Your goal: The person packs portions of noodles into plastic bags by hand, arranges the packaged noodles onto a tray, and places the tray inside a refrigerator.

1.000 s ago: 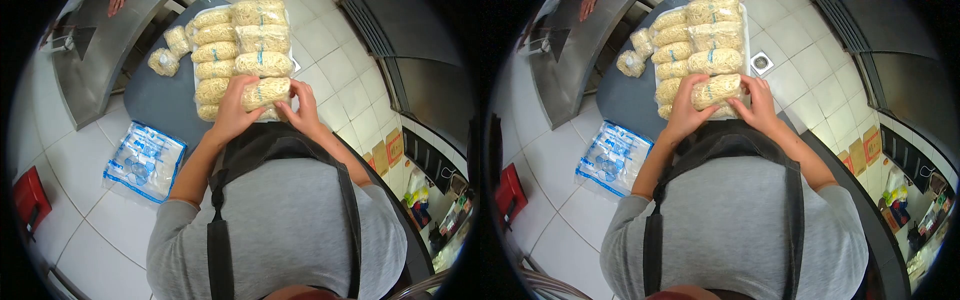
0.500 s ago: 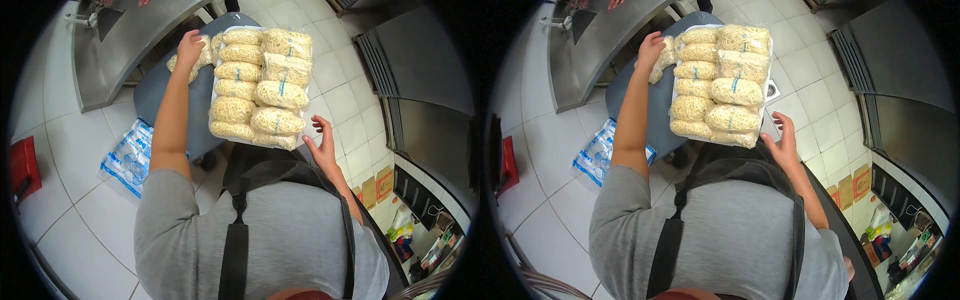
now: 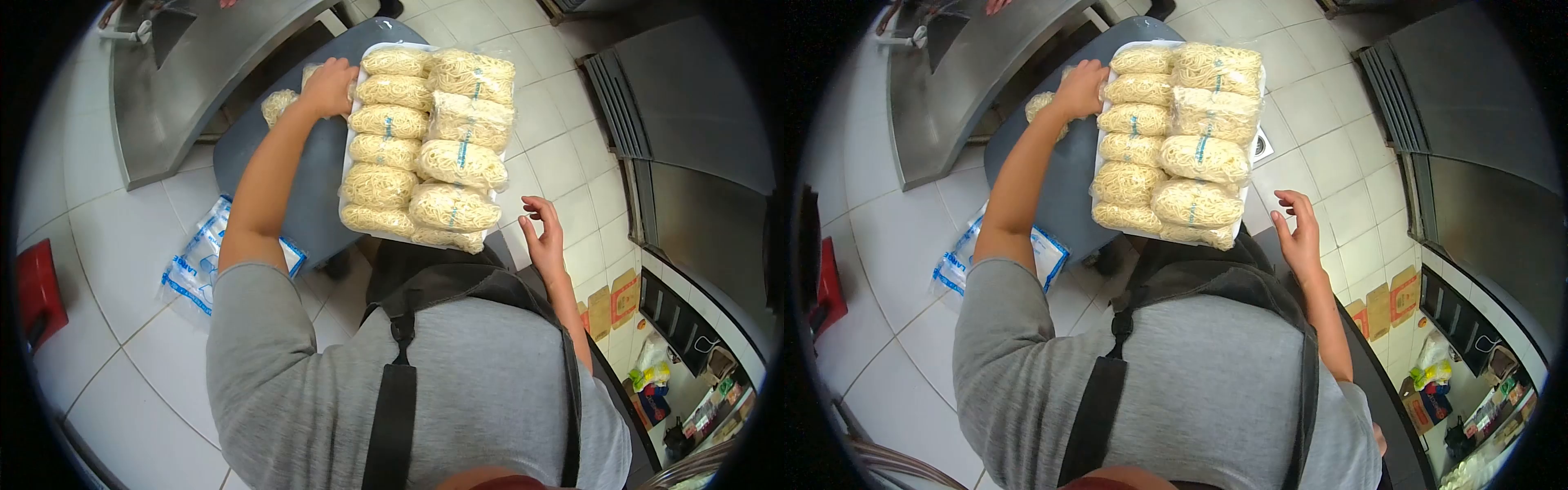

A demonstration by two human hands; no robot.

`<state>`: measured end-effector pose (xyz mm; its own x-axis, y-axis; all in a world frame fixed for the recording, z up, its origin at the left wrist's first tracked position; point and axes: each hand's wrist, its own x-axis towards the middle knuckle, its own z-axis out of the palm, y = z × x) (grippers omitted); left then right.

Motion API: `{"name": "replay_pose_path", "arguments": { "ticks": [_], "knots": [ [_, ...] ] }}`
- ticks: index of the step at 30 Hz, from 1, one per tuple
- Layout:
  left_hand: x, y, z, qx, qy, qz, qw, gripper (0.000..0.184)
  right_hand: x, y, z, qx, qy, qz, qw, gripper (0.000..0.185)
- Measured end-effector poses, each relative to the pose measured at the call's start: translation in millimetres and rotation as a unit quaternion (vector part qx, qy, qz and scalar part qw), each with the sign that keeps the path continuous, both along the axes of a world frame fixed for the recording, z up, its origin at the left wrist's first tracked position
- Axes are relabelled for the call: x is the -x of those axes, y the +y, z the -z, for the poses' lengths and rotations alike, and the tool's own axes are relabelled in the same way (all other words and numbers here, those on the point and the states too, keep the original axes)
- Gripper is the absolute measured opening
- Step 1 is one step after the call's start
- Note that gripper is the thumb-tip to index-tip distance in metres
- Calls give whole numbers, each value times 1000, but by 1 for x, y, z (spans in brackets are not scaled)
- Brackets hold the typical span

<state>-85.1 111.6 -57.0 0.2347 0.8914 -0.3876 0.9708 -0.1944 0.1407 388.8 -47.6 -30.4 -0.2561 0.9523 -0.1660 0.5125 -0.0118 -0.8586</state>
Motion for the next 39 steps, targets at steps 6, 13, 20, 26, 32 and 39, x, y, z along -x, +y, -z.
{"name": "replay_pose_path", "arguments": {
  "ticks": [6, 13, 20, 26, 32, 39],
  "knots": [
    [2, -66, 11, -198, -122, -8, 973, 49, 22, 11, 3, -3, 29, -45, 999, 31],
    [18, -102, -57, -228, -140, -174, 948, 40, 19, 13, 7, 4, 20, -50, 999, 28],
    [-31, -112, -130, 160, -479, -240, 829, 46, 31, 13, 1, 65, 137, -2, 988, 31],
    [-69, -103, -99, 98, -190, -188, 959, 54, 44, 11, 9, 34, 165, -20, 986, 35],
    [46, -32, 22, -110, -120, -308, 937, 73, 36, 0, -1, 32, 121, 4, 992, 29],
    [6, -16, 43, -85, 64, -292, 951, 86, 32, -8, -6, 14, 84, 0, 996, 28]
  ]
}}
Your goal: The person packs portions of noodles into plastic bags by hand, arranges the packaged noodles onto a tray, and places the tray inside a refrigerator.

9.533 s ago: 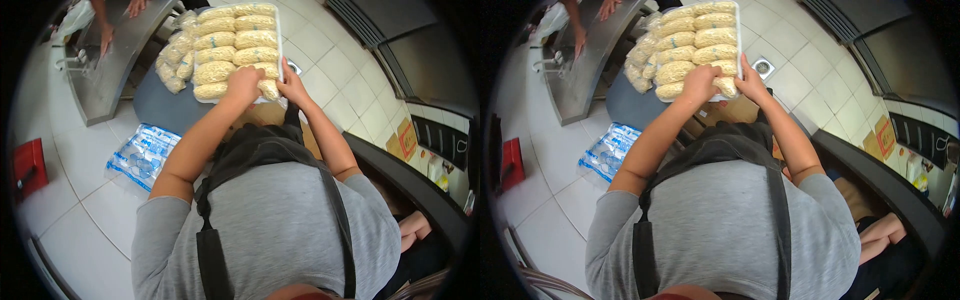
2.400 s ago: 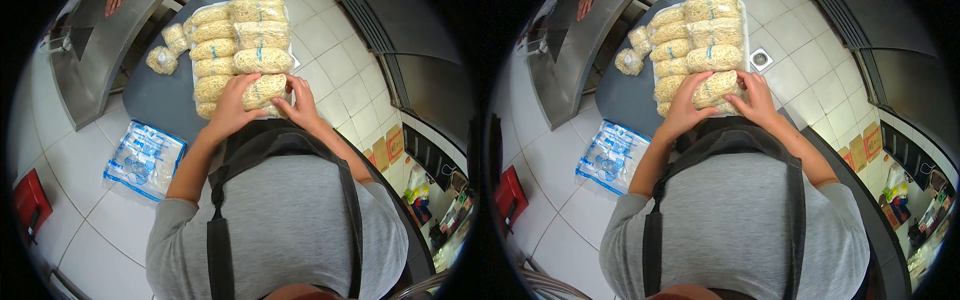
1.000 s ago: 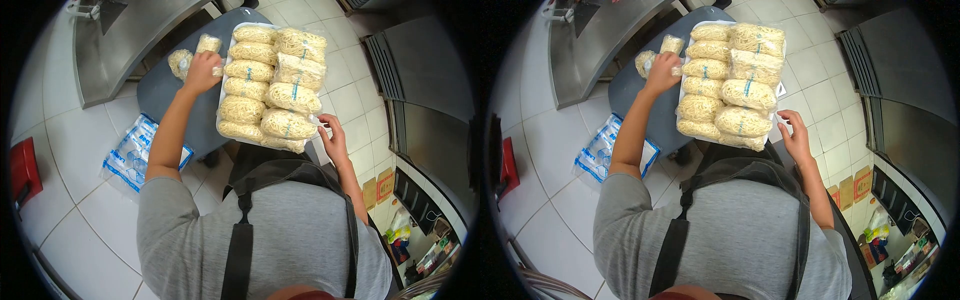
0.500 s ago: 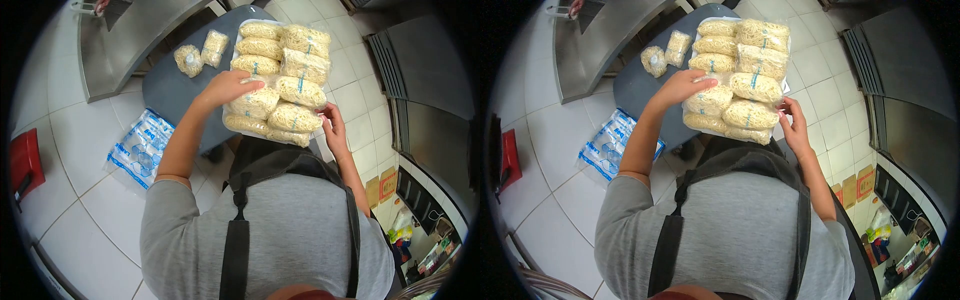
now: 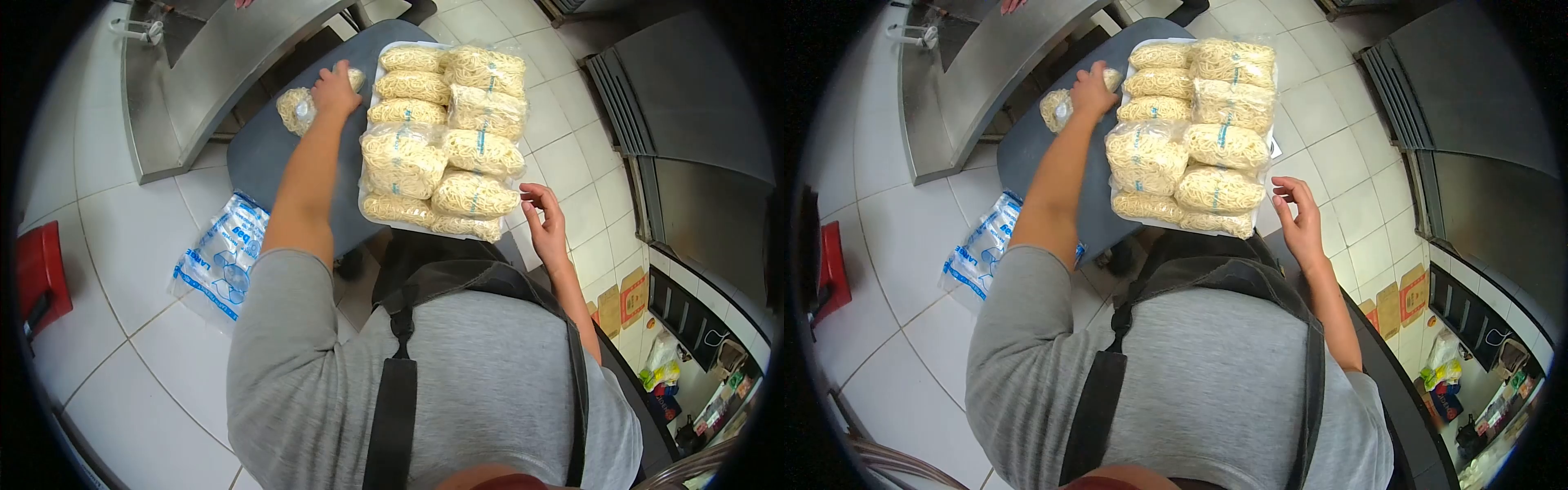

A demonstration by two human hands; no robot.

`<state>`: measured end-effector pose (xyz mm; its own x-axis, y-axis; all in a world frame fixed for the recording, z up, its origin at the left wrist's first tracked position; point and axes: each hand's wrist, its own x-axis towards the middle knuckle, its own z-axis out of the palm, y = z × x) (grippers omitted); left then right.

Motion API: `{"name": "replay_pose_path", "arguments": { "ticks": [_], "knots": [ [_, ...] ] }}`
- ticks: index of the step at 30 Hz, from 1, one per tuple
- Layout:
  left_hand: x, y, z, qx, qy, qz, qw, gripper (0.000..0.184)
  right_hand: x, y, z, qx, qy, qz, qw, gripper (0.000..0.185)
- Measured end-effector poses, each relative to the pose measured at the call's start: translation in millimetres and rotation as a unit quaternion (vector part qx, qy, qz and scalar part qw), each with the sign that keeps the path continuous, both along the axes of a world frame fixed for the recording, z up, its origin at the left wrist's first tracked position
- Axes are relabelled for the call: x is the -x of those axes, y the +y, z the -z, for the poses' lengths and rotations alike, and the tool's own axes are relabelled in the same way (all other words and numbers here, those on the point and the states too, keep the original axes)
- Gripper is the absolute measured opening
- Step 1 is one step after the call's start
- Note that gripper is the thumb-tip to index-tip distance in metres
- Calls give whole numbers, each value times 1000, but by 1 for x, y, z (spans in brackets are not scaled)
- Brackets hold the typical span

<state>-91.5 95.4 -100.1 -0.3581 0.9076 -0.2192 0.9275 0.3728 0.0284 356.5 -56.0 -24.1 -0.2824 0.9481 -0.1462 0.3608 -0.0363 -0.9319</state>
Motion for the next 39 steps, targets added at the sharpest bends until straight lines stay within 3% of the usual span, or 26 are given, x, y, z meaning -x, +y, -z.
{"name": "replay_pose_path", "arguments": {
  "ticks": [2, 3, 4, 6, 7, 9, 10, 12, 14, 18, 20, 21, 24, 28, 30, 33, 35, 36, 37, 39],
  "knots": [
    [-2, 2, -29, -49, -70, -44, 995, 82, -1, -2, -5, -8, 1, 0, 1000, 29],
    [-4, 1, -47, -95, -138, -89, 982, 78, 1, -3, -11, -77, -22, 27, 996, 29],
    [-3, -3, -67, -97, -136, -88, 982, 78, 4, -4, -16, -144, -42, 54, 987, 29],
    [-8, -16, -112, -276, -236, 53, 930, 72, 12, 0, -36, -179, -53, 77, 979, 34],
    [-18, -24, -136, -273, -236, 55, 931, 72, 19, 4, -51, -257, -68, 25, 964, 37],
    [-42, -37, -173, -223, -466, 176, 838, 73, 43, 7, -62, -353, -70, -84, 929, 42],
    [-48, -40, -174, -186, -453, 234, 840, 68, 59, 9, -64, -374, -55, -138, 915, 45],
    [-64, -44, -179, 5, -397, 348, 849, 64, 91, 6, -64, -382, -94, -226, 891, 42],
    [-81, -54, -155, 70, -413, 371, 829, 64, 114, 2, -57, -389, -139, -253, 875, 42],
    [-69, -43, -144, 61, -423, 373, 824, 64, 127, -2, -50, -411, -237, -281, 834, 44],
    [-72, -35, -147, 217, -504, 252, 797, 63, 128, -5, -48, -414, -242, -282, 831, 45],
    [-73, -33, -141, 232, -558, 233, 762, 57, 128, -6, -48, -418, -251, -279, 828, 45],
    [-80, -26, -130, 291, -480, 241, 792, 61, 128, -7, -38, -444, -240, -268, 820, 43],
    [-89, -45, -134, 258, -437, 233, 830, 65, 129, -8, -44, -429, -237, -277, 826, 42],
    [-84, -57, -141, 49, -246, 378, 891, 70, 129, -8, -46, -406, -232, -278, 839, 43],
    [-19, -39, -114, -88, -403, 154, 898, 72, 127, -5, -55, -369, -221, -293, 854, 46],
    [52, -30, -67, -196, -179, 24, 964, 71, 125, -2, -58, -360, -205, -297, 861, 48],
    [61, -38, -45, -208, -112, -139, 962, 79, 122, -2, -60, -346, -188, -303, 868, 50],
    [59, -44, -37, -167, -97, -212, 958, 88, 119, -2, -64, -344, -193, -303, 868, 50],
    [72, -67, 8, -144, -114, -188, 965, 90, 121, -1, -72, -348, -145, -273, 885, 56]
  ]
}}
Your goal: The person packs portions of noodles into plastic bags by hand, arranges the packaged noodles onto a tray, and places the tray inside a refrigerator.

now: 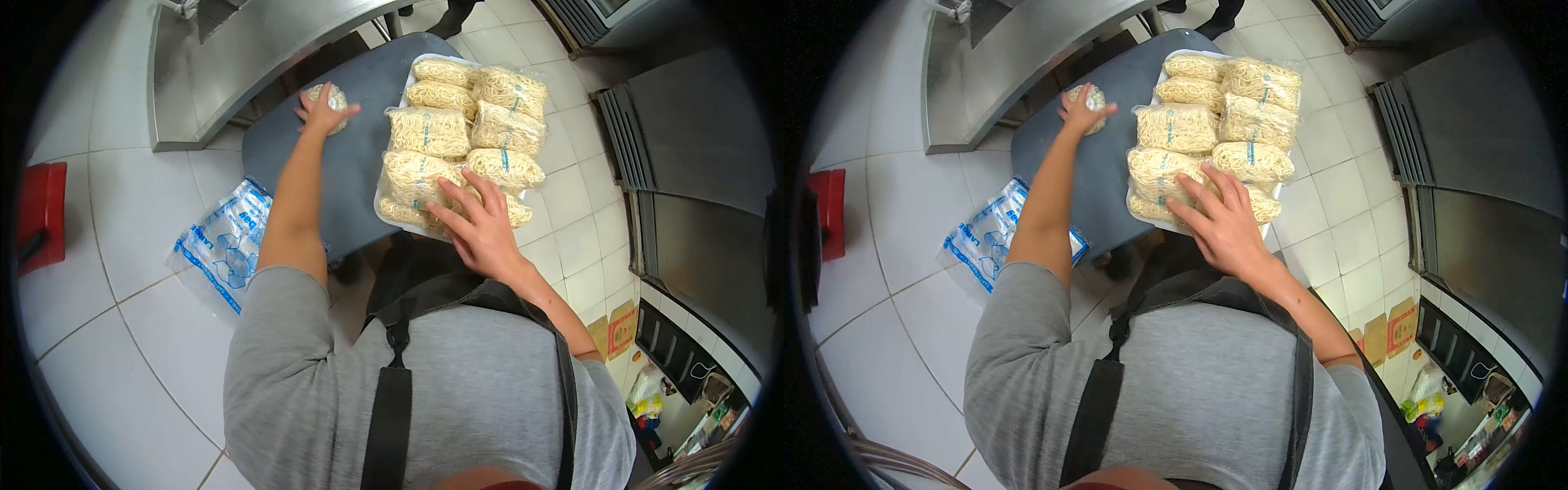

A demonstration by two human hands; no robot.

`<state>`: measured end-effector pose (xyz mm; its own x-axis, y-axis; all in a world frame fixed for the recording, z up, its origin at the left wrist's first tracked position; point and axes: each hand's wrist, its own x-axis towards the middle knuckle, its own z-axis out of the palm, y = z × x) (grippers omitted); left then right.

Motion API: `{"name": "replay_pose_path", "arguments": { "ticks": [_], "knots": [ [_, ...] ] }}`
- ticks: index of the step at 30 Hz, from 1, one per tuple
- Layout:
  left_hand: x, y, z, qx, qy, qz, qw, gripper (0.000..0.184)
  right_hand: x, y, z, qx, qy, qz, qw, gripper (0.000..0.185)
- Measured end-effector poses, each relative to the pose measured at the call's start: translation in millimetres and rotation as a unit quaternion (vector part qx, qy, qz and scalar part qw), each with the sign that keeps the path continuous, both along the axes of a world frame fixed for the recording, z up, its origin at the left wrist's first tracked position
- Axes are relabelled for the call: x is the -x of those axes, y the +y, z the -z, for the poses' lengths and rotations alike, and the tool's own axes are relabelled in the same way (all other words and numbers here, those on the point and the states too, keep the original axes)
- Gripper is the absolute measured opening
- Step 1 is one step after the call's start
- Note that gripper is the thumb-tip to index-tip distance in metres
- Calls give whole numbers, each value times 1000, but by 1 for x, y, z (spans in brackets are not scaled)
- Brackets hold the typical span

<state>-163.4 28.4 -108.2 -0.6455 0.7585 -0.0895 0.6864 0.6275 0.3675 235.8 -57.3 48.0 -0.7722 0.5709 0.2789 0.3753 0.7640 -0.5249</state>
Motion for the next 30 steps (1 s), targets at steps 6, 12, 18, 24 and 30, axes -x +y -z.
{"name": "replay_pose_path", "arguments": {
  "ticks": [6, 12, 18, 24, 30],
  "knots": [
    [9, -25, -1, -81, -87, 21, 993, 81, 36, 20, -15, 11, -23, -14, 1000, 75],
    [-37, -71, -96, -322, -743, 1, 587, 67, 80, 33, 4, -46, -116, -26, 992, 82],
    [-110, -115, -169, -358, -774, 18, 522, 71, 69, 51, -3, -61, -87, 30, 994, 89],
    [-232, -177, -141, -274, -340, 84, 896, 94, 54, 61, 9, -9, -107, -57, 993, 99],
    [-208, -209, -119, -227, -139, 123, 956, 103, 26, 92, -10, 116, -5, -74, 991, 76]
  ]
}}
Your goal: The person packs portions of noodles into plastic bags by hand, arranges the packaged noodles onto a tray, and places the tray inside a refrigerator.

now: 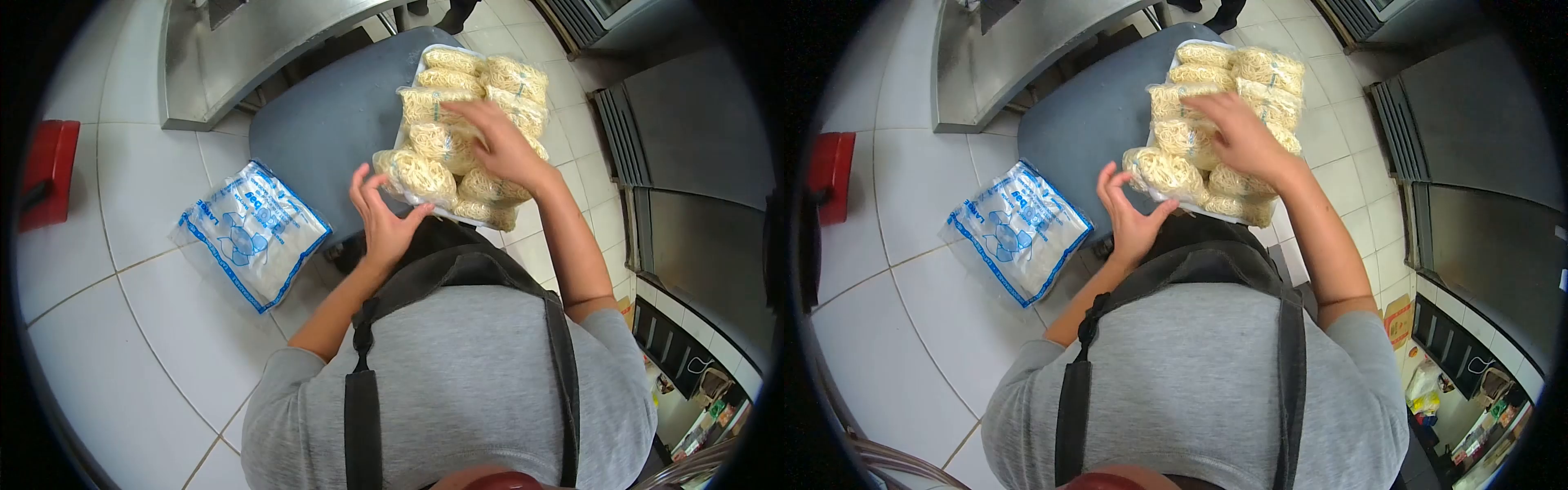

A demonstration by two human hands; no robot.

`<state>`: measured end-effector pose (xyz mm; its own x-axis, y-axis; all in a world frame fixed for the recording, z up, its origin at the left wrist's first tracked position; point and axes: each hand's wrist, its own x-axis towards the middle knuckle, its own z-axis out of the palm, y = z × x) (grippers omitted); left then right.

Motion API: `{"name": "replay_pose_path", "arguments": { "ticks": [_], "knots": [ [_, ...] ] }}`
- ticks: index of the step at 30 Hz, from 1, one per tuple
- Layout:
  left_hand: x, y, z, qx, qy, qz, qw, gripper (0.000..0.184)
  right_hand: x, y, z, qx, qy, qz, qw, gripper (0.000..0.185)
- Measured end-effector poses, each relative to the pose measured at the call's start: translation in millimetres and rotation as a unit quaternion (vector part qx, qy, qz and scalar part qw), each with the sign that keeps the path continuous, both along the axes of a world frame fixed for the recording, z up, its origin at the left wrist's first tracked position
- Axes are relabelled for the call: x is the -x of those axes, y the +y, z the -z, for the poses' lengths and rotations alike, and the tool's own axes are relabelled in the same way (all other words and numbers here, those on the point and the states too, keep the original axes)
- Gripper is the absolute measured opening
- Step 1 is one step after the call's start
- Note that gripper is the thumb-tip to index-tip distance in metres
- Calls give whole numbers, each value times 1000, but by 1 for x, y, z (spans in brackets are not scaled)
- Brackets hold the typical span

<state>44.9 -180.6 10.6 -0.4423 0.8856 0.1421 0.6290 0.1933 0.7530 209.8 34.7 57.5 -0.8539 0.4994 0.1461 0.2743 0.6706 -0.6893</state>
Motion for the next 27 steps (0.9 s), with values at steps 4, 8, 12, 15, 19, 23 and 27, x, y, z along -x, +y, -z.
{"name": "replay_pose_path", "arguments": {
  "ticks": [4, 8, 12, 15, 19, 23, 27],
  "knots": [
    [8, 40, -23, -85, 115, 151, 978, 104, 53, 40, 18, -113, 43, 39, 992, 74],
    [3, 49, -25, 6, 237, 186, 954, 91, 72, 55, 23, -12, -247, 26, 969, 74],
    [2, 51, -21, 8, 220, 143, 965, 83, 54, 53, 10, -34, -185, 83, 979, 73],
    [1, 52, -20, 16, 211, 125, 969, 86, 30, 74, 37, 30, -113, 95, 989, 76],
    [4, 58, -20, 18, 223, 138, 965, 82, 35, 58, 34, -231, -66, 108, 965, 67],
    [8, 61, -20, 15, 225, 145, 963, 81, 20, 22, -3, -114, -137, -42, 983, 63],
    [9, 56, -3, -49, 186, 139, 971, 69, 31, -17, 28, -175, -154, 23, 972, 70]
  ]
}}
